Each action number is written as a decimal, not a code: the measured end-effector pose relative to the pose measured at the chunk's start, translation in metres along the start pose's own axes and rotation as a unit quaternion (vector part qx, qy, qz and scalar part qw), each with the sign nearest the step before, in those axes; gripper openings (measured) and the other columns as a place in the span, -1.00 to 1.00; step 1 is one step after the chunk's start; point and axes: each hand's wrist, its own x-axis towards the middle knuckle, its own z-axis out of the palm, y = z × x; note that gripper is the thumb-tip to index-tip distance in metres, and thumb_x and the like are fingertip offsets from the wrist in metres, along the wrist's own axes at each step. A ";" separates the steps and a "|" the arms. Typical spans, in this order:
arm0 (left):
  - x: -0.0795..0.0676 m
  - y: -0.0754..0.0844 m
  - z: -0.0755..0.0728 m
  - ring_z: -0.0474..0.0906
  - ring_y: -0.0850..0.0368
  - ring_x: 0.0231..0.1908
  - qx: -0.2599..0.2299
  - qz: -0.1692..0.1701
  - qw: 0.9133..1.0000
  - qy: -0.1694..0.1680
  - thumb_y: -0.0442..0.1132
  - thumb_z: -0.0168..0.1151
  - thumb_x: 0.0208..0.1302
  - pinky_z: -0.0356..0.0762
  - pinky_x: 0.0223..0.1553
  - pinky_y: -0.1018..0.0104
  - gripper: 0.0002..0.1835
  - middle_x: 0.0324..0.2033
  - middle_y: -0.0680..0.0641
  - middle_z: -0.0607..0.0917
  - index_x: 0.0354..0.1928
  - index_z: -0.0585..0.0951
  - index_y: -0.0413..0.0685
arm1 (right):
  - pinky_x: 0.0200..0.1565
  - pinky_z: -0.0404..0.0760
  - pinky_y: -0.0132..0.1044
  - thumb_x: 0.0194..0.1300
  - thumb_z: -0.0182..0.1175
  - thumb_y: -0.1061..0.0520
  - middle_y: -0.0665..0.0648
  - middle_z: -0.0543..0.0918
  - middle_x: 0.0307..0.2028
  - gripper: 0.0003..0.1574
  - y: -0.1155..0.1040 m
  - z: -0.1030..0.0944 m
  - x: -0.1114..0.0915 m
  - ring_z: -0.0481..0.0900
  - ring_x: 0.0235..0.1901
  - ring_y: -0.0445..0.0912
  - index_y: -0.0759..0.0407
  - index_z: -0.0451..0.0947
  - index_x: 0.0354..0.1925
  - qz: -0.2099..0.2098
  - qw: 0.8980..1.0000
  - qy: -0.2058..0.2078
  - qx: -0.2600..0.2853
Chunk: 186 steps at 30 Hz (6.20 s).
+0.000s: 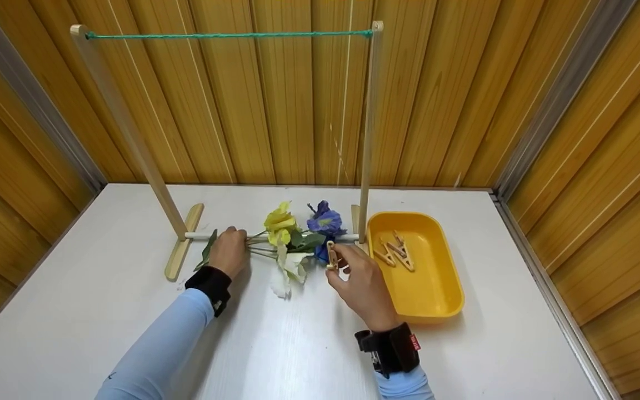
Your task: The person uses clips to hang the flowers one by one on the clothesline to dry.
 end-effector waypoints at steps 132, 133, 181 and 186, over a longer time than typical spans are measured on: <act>-0.098 0.077 -0.063 0.59 0.02 -0.55 -0.014 0.143 0.989 -0.016 -0.52 0.43 -0.03 0.59 -0.56 0.24 -0.85 -0.51 -0.09 0.58 -0.52 0.66 -0.17 | -0.21 0.71 -0.36 0.15 0.45 0.42 0.03 0.73 -0.21 -0.60 -0.008 -0.028 -0.002 0.69 -0.24 -0.19 0.31 0.67 -0.01 -0.018 0.999 0.045 0.002; -0.098 0.078 -0.066 0.60 0.03 -0.53 -0.018 0.147 0.989 -0.018 -0.50 0.45 -0.02 0.60 -0.55 0.25 -0.86 -0.50 -0.09 0.58 -0.51 0.66 -0.17 | -0.21 0.71 -0.36 0.15 0.45 0.42 0.03 0.73 -0.21 -0.60 -0.008 -0.028 -0.002 0.69 -0.25 -0.19 0.32 0.66 -0.01 -0.017 0.999 0.044 0.003; -0.091 0.015 -0.053 0.65 -0.15 -0.41 -0.183 0.045 0.980 -0.071 -0.73 0.06 0.08 0.67 -0.41 0.09 -0.73 -0.36 -0.24 0.57 -0.22 0.64 -0.44 | -0.23 0.68 -0.45 0.10 0.46 0.45 0.06 0.75 -0.27 -0.57 -0.007 -0.022 -0.002 0.71 -0.30 -0.13 0.34 0.67 -0.02 -0.010 0.999 0.029 0.017; -0.094 0.012 -0.053 0.58 -0.08 -0.55 -0.135 0.054 0.988 -0.054 -0.72 0.14 0.04 0.61 -0.55 0.14 -0.83 -0.45 -0.21 0.51 -0.44 0.60 -0.38 | -0.22 0.70 -0.37 0.11 0.47 0.44 0.01 0.74 -0.26 -0.58 -0.008 -0.023 -0.003 0.71 -0.30 -0.13 0.26 0.69 -0.03 -0.015 0.999 0.031 0.020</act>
